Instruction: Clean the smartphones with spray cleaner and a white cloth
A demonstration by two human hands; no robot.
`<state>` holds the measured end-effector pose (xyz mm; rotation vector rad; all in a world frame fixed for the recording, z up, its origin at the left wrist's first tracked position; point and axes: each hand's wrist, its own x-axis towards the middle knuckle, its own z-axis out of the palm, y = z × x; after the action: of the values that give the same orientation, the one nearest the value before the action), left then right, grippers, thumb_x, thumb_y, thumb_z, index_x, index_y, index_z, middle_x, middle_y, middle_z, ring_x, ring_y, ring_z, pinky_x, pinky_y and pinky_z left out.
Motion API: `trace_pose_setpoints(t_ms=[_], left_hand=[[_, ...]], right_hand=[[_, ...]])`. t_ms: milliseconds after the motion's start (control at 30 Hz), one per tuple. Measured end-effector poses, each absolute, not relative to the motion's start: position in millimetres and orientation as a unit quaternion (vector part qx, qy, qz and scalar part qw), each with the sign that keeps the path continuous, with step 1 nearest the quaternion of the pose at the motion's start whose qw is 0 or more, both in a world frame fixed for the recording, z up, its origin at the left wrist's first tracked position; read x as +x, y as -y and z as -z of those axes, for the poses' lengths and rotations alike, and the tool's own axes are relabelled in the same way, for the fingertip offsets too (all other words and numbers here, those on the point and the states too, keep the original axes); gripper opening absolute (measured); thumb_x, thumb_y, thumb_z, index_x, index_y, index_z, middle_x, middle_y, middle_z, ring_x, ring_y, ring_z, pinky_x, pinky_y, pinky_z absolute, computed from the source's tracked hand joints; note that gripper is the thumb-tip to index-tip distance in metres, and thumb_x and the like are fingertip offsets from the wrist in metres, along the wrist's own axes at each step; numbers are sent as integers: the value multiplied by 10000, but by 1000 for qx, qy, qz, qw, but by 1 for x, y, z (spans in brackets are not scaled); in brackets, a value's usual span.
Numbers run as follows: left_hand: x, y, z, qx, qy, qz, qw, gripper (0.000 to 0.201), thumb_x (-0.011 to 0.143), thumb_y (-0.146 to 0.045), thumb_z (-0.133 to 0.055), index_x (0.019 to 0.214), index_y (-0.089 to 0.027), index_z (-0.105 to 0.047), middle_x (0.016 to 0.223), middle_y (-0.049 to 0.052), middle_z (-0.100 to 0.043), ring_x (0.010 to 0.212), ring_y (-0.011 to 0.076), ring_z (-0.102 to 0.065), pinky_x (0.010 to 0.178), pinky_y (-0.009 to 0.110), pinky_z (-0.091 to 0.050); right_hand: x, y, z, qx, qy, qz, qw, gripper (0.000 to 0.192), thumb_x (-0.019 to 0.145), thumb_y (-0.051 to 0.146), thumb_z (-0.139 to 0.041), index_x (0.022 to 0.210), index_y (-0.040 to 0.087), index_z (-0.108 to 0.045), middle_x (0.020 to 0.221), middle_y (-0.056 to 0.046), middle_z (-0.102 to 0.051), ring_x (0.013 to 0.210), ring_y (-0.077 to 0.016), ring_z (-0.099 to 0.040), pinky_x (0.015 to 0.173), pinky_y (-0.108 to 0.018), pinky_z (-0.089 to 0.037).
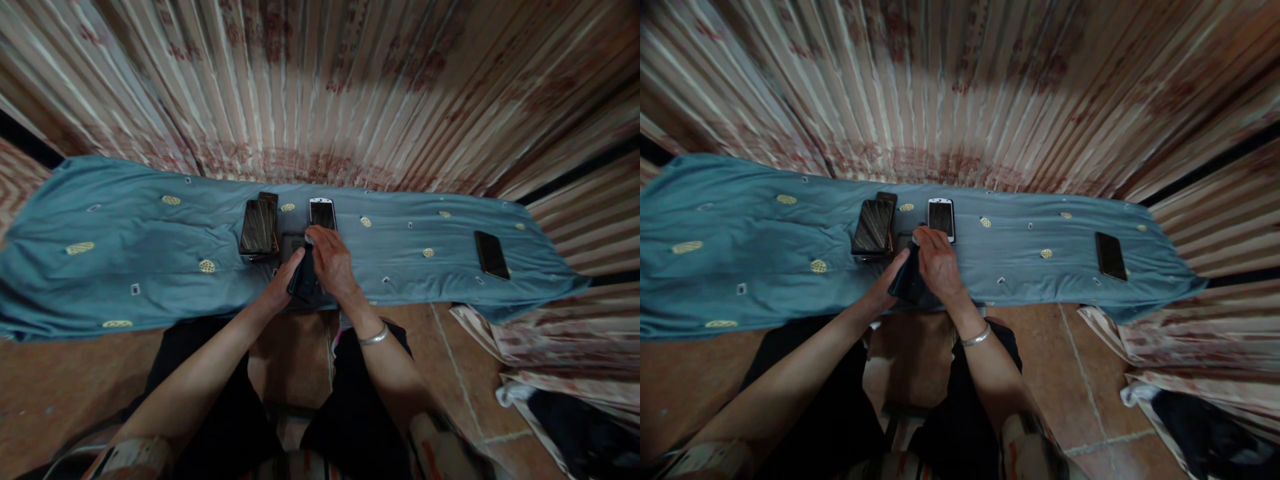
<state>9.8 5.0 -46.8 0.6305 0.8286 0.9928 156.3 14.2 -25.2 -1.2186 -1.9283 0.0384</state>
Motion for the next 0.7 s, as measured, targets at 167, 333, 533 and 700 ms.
trace_pose_setpoints(t_ms=[167, 333, 533, 700], left_hand=[[13, -1, 45, 303, -406, -427, 749, 349, 935, -528, -710, 989, -200, -818, 749, 65, -799, 808, 282, -801, 702, 354, -617], [12, 1, 44, 310, -414, -401, 756, 372, 908, -568, -737, 934, -208, -824, 644, 36, -773, 572, 217, -727, 565, 304, -573], [9, 4, 34, 310, -428, -372, 763, 471, 877, -628, -752, 869, -161, -821, 652, 67, -777, 572, 208, -726, 561, 287, -571], [4, 3, 28, 322, -432, -378, 753, 480, 907, -604, -733, 808, -140, -799, 661, 76, -766, 596, 202, -726, 574, 277, -562]], right_hand=[[161, -19, 26, -499, 764, -28, 408, 477, 985, 77, -423, 1363, 203, -685, 1352, -135, -750, 1292, -268, -665, 1164, -506, -533], [166, -23, 26, -519, 757, -56, 392, 501, 954, 66, -450, 1380, 199, -679, 1382, -146, -729, 1311, -300, -646, 1178, -550, -517], [170, -25, 28, -523, 743, -43, 416, 453, 993, 87, -421, 1334, 213, -689, 1319, -124, -758, 1235, -270, -680, 1135, -487, -552], [173, -28, 35, -532, 735, -40, 419, 452, 991, 86, -416, 1338, 204, -681, 1297, -126, -770, 1206, -261, -697, 1092, -462, -576]])
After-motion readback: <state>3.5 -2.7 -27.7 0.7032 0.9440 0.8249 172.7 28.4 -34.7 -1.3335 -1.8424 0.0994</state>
